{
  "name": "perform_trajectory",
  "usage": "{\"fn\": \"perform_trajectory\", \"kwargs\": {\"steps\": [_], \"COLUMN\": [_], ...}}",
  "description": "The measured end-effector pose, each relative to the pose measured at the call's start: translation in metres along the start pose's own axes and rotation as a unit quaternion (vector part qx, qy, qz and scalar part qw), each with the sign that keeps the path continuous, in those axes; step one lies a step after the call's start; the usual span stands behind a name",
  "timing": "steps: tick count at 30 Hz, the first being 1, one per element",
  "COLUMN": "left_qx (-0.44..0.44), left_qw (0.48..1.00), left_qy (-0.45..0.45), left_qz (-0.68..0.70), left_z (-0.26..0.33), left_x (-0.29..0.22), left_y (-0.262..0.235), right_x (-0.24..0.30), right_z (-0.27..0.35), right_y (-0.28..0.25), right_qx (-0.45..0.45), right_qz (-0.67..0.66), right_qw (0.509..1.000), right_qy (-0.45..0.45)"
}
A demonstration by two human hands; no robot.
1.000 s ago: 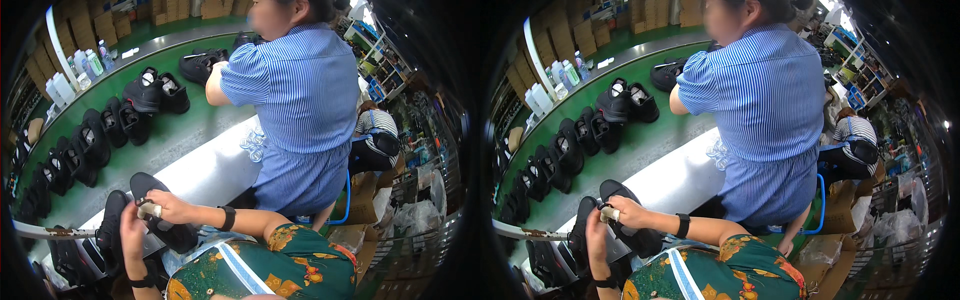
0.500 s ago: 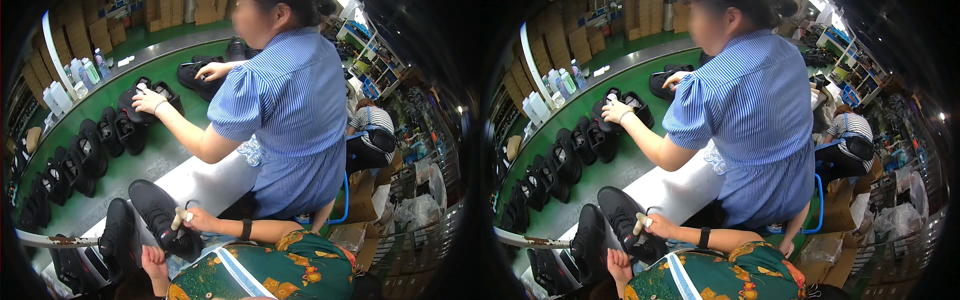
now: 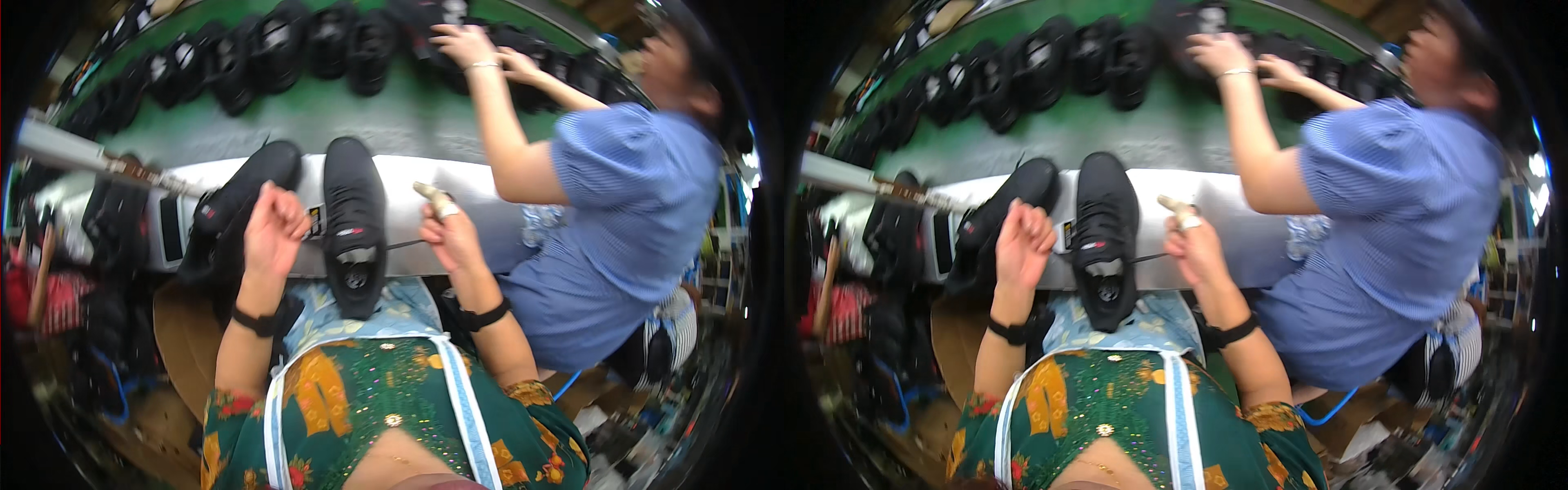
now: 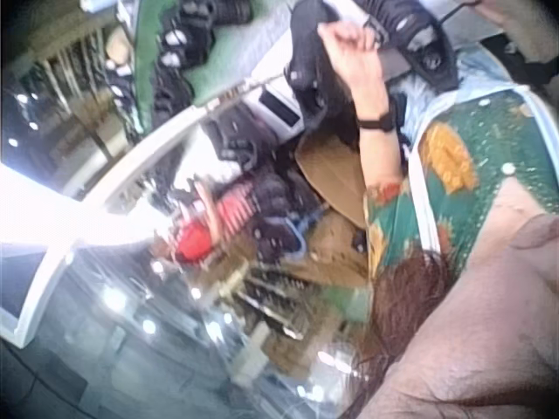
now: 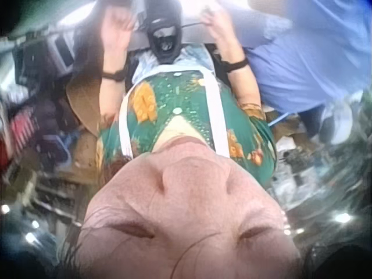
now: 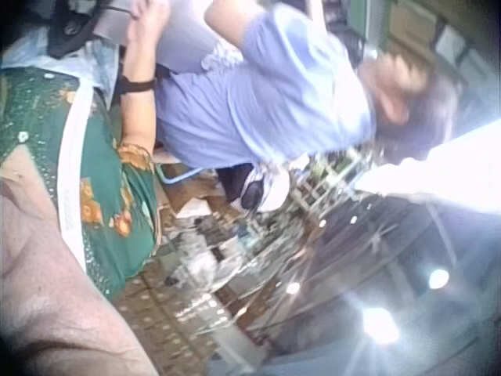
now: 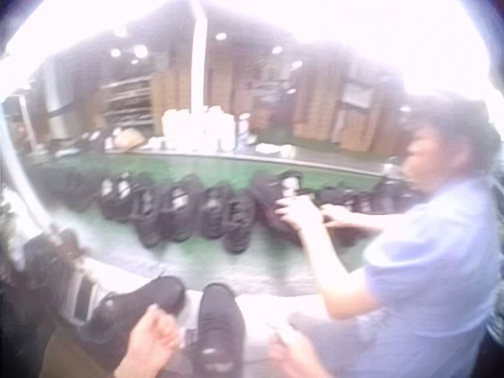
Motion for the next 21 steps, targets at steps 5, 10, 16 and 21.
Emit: {"fn": "perform_trajectory", "kwargs": {"steps": [5, 10, 16, 21], "left_qx": [-0.165, -0.154, -0.091, -0.024], "left_qw": [0.971, 0.935, 0.772, 0.727], "left_qy": [-0.116, -0.132, -0.09, -0.08], "left_qz": [-0.128, -0.292, -0.622, -0.682], "left_z": [0.007, -0.015, -0.025, -0.031], "left_x": [0.019, 0.009, 0.011, 0.009], "left_y": [-0.041, -0.021, -0.012, -0.011], "right_x": [-0.009, -0.005, 0.001, 0.007], "right_z": [-0.016, -0.035, -0.054, -0.073], "right_y": [0.009, 0.037, 0.076, 0.074], "right_qx": [0.014, 0.029, 0.115, 0.208], "right_qz": [0.02, 0.321, 0.61, 0.658], "right_qw": [0.995, 0.947, 0.775, 0.72], "right_qy": [0.096, -0.003, -0.122, -0.072]}}
Point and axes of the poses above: each hand's wrist, its own z-axis away from the middle knuckle, its own y-axis out of the palm, x = y × z, the point moved 1 cm from there along -z, towards the middle knuckle, and after that the axes turned 7 degrees about x, right-handed, at the moved point
